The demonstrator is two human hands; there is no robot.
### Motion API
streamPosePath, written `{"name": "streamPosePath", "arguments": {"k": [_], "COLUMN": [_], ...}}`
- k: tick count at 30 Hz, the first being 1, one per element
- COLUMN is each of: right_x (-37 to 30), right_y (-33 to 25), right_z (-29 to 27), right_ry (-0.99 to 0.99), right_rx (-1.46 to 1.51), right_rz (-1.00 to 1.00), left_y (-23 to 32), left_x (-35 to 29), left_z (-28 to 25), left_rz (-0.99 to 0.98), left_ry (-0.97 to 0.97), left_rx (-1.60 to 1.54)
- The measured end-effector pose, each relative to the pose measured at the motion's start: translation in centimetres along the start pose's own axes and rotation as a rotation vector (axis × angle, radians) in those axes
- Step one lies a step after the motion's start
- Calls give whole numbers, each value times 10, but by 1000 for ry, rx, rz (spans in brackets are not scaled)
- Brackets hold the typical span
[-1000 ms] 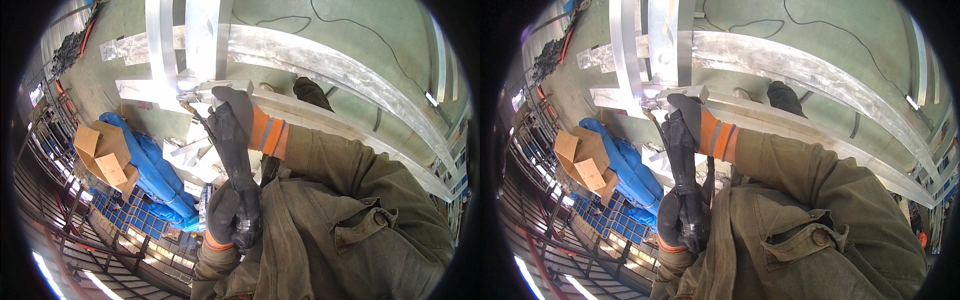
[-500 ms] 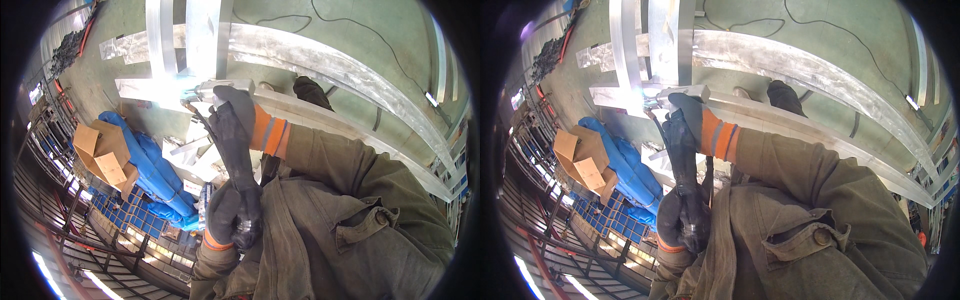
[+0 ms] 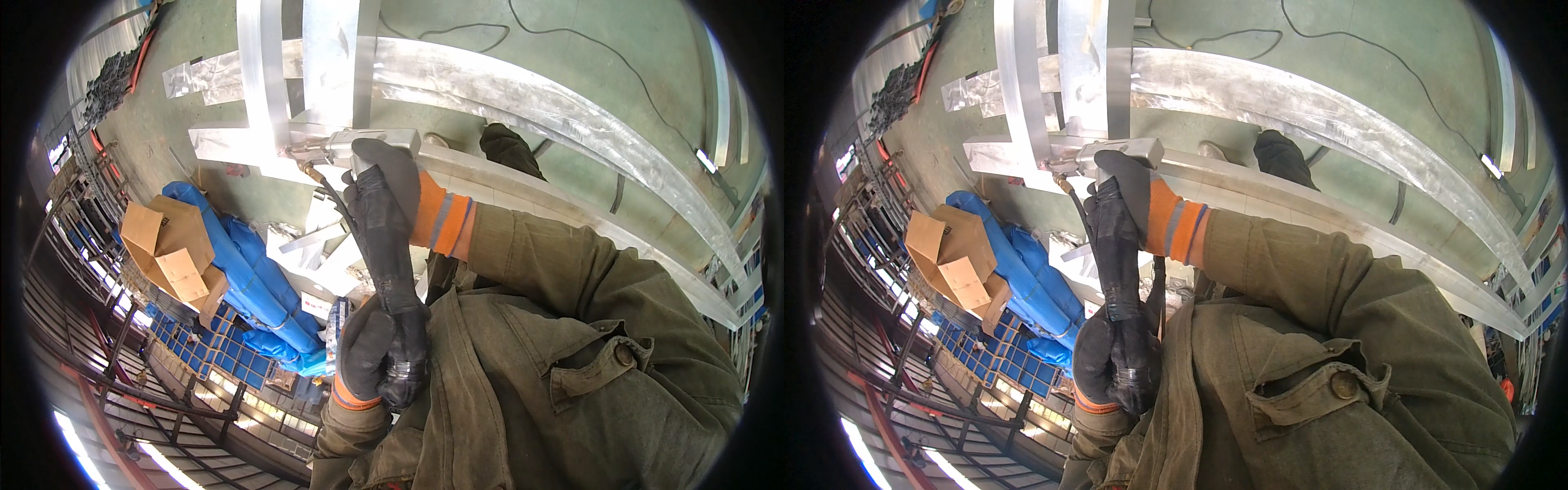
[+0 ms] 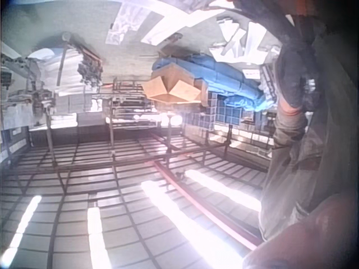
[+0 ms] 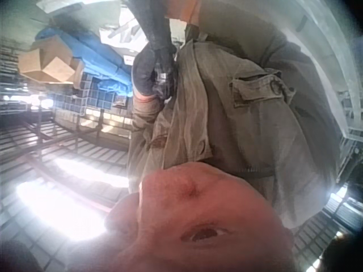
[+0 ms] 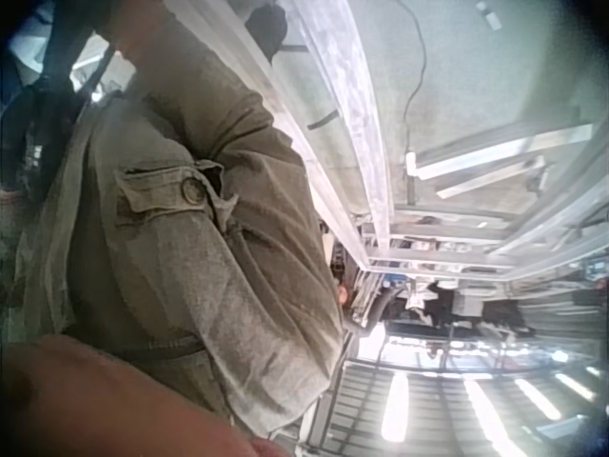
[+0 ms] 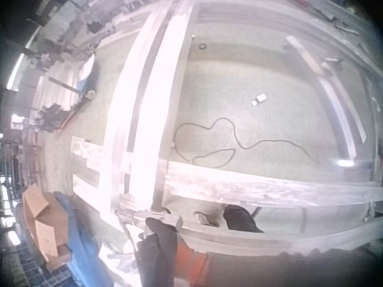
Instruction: The person welds a metal frame using a handheld welding torch, moving the torch along the seams of intersecting metal bars. The person pauses briefly to reposition the torch and then continues welding along the same joint.
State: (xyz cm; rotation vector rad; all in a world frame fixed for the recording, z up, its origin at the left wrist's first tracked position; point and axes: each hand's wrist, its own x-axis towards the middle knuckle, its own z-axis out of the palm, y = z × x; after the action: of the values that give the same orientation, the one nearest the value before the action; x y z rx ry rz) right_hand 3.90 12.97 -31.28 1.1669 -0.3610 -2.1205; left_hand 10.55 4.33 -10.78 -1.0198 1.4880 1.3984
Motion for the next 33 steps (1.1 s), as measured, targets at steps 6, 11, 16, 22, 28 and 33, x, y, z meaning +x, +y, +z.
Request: {"name": "streamPosePath", "arguments": {"k": [6,11,16,22,28,33], "right_x": [-2,-3,-5,-3,3,10], "right_y": [-2,-1,4,1,5,6], "right_z": [3,5,4,3,0,-3], "right_ry": [52,54,15,15,7,-17], "right_rx": [-26,-59,-116,-59,-76,-109], "right_rz": [12,24,-61,27,-33,-71], "left_y": [-3,2,5,5,1,-3], "left_x": [1,-3,-4,-3,-4,-3], "left_z": [2,6,6,5,6,2], "left_rz": [18,31,34,33,32,17], "left_ry": [19,26,6,7,18,-3], "left_rx": [-53,44,29,83,12,-2]}}
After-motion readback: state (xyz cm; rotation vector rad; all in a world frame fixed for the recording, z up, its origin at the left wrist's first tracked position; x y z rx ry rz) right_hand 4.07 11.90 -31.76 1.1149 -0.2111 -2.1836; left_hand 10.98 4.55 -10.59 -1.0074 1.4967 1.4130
